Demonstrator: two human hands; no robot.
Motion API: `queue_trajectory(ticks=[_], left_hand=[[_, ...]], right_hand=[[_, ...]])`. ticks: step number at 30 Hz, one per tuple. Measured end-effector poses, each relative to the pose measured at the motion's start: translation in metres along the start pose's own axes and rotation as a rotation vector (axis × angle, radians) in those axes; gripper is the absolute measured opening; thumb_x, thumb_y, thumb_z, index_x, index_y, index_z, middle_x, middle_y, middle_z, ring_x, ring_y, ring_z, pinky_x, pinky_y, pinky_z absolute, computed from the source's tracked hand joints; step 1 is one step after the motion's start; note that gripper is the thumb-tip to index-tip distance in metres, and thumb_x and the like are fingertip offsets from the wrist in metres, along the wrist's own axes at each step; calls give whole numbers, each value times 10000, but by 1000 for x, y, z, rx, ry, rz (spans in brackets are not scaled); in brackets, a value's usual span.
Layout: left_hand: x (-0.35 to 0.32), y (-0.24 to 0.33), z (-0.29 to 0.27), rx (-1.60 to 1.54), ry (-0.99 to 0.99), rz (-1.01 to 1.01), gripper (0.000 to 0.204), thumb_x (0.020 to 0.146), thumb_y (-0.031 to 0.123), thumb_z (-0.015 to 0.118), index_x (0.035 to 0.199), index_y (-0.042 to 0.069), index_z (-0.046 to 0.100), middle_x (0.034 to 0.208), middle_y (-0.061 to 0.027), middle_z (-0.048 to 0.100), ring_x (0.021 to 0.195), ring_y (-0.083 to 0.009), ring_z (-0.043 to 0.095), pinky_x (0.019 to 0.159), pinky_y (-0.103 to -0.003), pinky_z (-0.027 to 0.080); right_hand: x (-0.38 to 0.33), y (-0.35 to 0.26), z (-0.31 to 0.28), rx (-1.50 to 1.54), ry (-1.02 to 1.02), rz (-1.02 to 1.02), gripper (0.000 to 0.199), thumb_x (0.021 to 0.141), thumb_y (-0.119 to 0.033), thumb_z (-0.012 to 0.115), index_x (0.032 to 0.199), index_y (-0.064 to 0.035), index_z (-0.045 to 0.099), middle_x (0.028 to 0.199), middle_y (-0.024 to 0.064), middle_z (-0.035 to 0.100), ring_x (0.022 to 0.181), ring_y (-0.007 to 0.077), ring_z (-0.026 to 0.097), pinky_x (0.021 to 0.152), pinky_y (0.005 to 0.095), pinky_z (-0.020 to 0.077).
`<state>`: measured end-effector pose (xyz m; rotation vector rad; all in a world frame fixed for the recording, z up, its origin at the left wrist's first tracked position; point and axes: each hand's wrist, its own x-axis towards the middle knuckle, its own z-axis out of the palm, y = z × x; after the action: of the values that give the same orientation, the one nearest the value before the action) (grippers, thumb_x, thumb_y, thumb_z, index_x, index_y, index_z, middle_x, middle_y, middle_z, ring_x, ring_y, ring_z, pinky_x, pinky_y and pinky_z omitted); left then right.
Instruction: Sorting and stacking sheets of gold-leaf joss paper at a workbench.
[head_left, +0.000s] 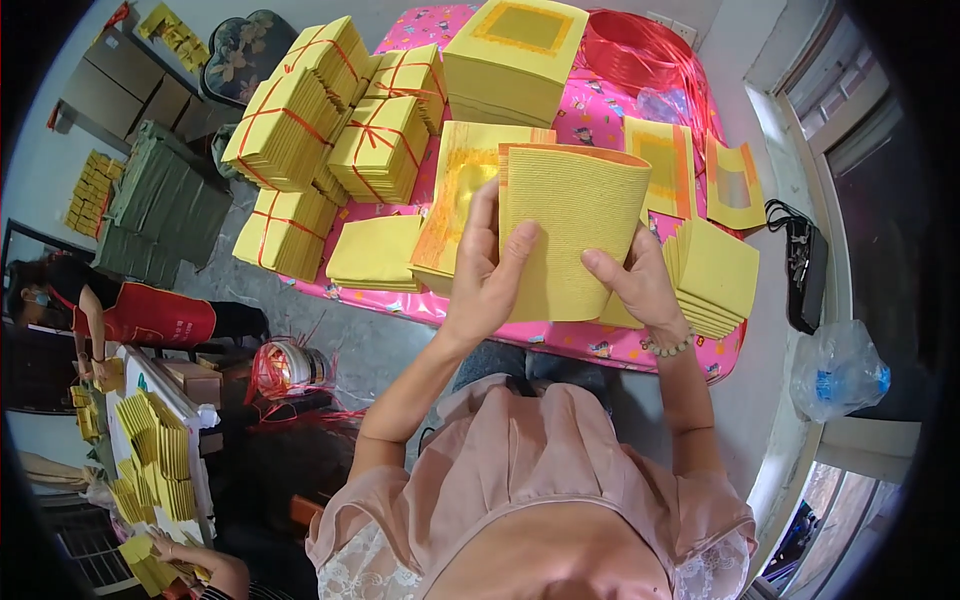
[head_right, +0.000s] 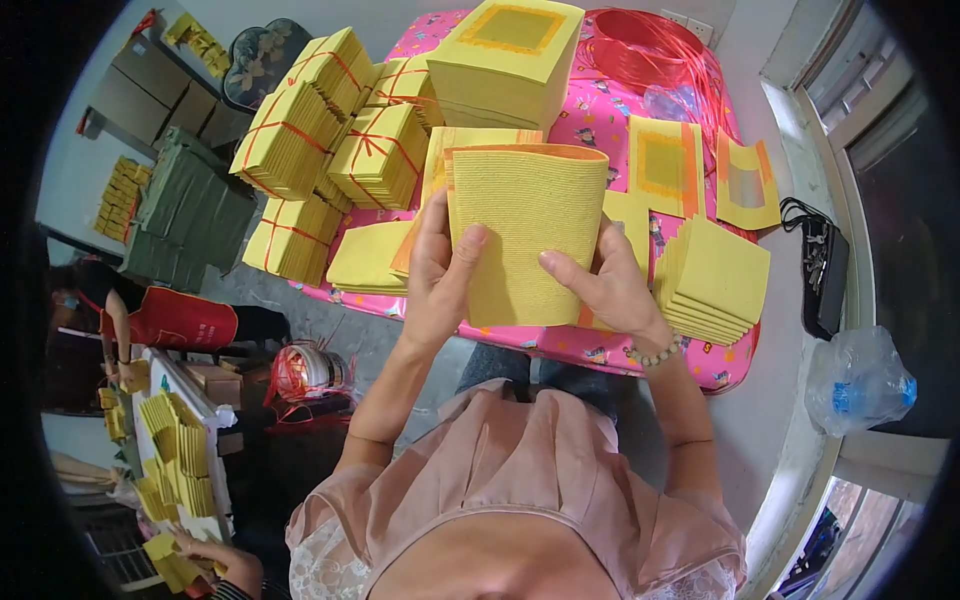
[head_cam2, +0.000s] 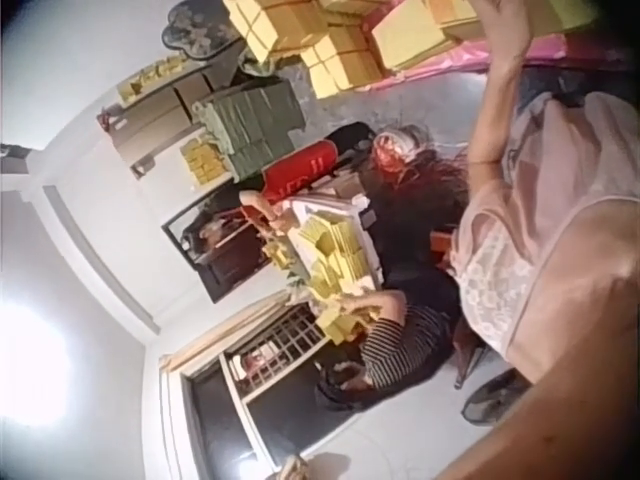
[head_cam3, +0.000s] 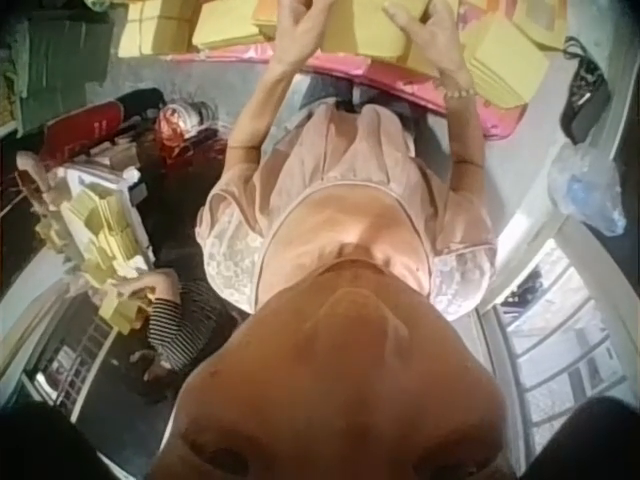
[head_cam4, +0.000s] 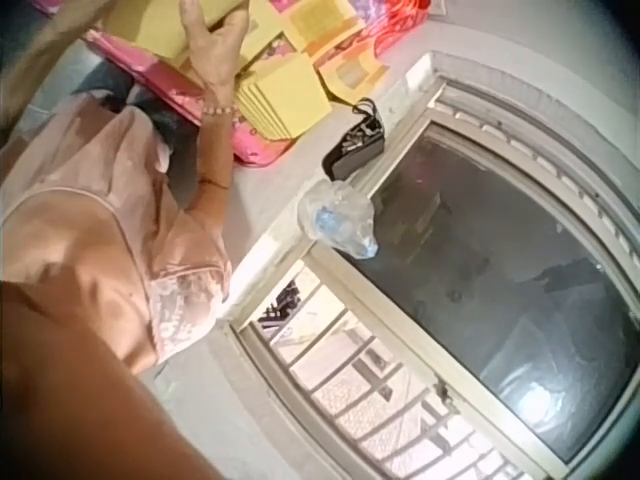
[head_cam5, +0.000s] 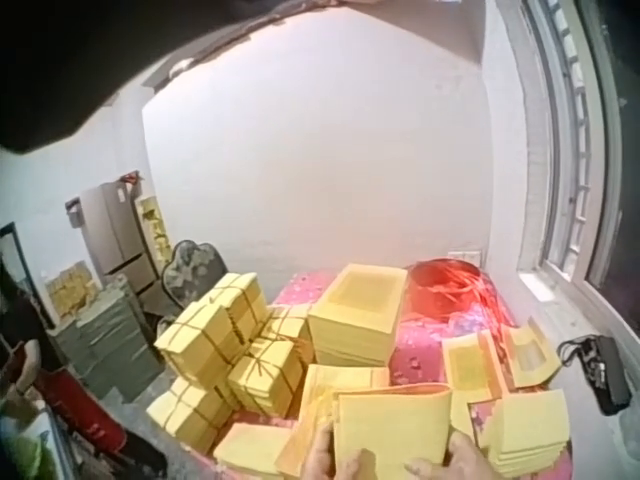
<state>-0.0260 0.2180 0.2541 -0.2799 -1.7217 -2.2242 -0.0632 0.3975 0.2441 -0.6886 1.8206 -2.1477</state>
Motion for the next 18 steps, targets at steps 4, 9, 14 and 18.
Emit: queue_trajectory(ticks=[4,9,14,18], left_hand=[[-2,-2,1,81,-51,33,338,990,97,434,1303,-13,373,1153,-112,538,1077,-143,486,924,-271,392],[-5,-1,2,210,-53,85,324,996,105,409,1292,-20,365,1139,-130,536,1051,-164,497,913,-284,396],[-8,-4,4,236,-30,118,315,1000,114,403,1282,-23,365,1127,-144,539,1030,-173,508,902,-294,403],[-8,-5,2,232,-40,94,317,1007,126,390,1282,-28,358,1101,-156,551,996,-183,525,872,-304,419]], right_hand=[[2,3,0,28,-15,27,489,871,-82,640,1295,21,419,1196,86,572,1085,132,540,936,293,442],[0,2,2,50,-2,29,506,873,-92,648,1307,12,410,1216,82,559,1104,134,529,954,297,431],[-1,4,3,31,0,34,500,877,-96,647,1306,4,411,1208,81,563,1099,137,533,950,300,435],[0,1,4,34,18,68,500,871,-96,653,1300,5,415,1202,83,567,1090,135,538,943,298,440]])
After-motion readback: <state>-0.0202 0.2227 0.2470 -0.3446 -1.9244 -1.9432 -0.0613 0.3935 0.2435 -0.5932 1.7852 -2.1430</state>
